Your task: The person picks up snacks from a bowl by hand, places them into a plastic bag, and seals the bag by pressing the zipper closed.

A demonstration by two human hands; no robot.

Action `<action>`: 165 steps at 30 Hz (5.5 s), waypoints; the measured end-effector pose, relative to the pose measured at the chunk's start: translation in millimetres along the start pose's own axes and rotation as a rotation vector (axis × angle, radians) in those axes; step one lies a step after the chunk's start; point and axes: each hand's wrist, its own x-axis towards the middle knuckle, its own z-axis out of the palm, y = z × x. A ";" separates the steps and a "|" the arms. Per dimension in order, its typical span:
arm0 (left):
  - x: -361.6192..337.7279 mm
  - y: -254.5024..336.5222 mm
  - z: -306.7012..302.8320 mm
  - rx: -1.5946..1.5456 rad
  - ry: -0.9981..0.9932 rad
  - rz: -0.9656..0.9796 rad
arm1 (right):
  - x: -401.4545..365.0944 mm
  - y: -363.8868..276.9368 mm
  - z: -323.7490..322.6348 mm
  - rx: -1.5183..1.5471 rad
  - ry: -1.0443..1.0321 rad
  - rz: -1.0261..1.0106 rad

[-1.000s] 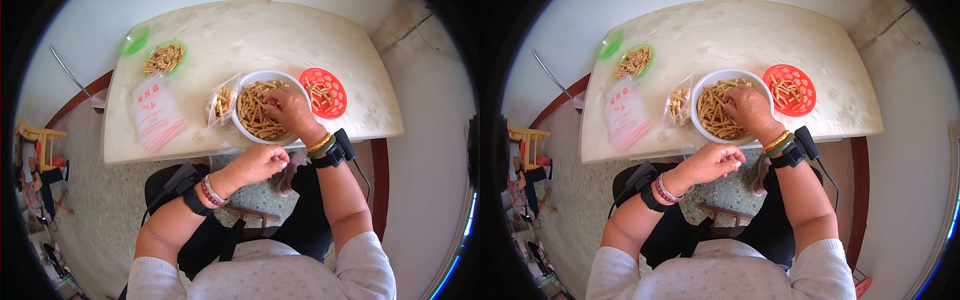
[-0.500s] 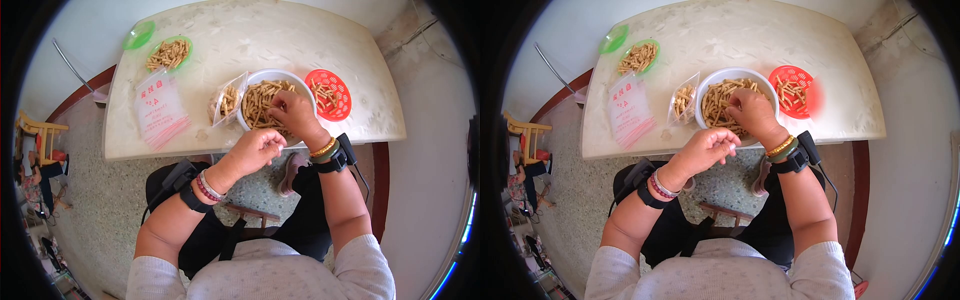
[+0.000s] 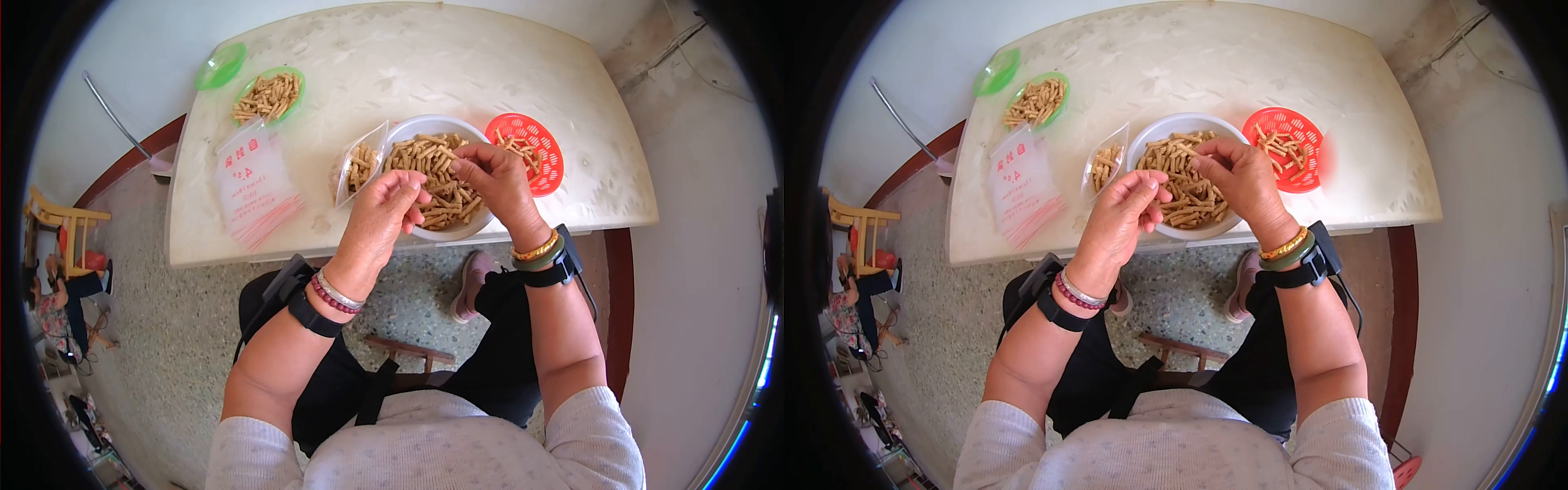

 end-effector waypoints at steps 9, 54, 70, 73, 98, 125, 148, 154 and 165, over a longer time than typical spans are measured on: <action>3.1 2.2 1.1 -0.135 -0.001 0.049 | -15.7 -26.0 9.9 -0.156 -0.079 -0.278; -28.2 -10.9 7.1 0.572 -0.644 -0.176 | 26.6 2.4 10.8 -0.529 -0.038 -0.215; -13.4 -2.8 -5.6 0.003 -0.131 -0.086 | 7.2 -19.2 9.1 -0.493 -0.022 -0.188; -8.8 -2.6 -3.5 -0.109 -0.052 -0.035 | -2.7 -28.3 7.4 -0.407 -0.063 -0.239; -12.4 -1.7 -2.0 -0.214 -0.019 -0.009 | -6.9 -32.9 14.5 0.240 0.011 -0.147; -36.0 -10.9 9.6 0.584 -0.624 -0.126 | 6.9 3.3 2.5 -0.843 -0.172 -0.188; -9.9 0.9 -3.1 -0.077 -0.093 -0.027 | -13.8 -37.8 -3.2 -0.348 -0.099 -0.406; -9.9 2.3 2.4 0.079 -0.055 0.004 | -15.8 -35.9 -2.9 -0.334 -0.150 -0.472; -12.6 0.4 3.8 -0.033 -0.027 0.005 | -16.4 -39.4 -0.4 -0.261 -0.084 -0.330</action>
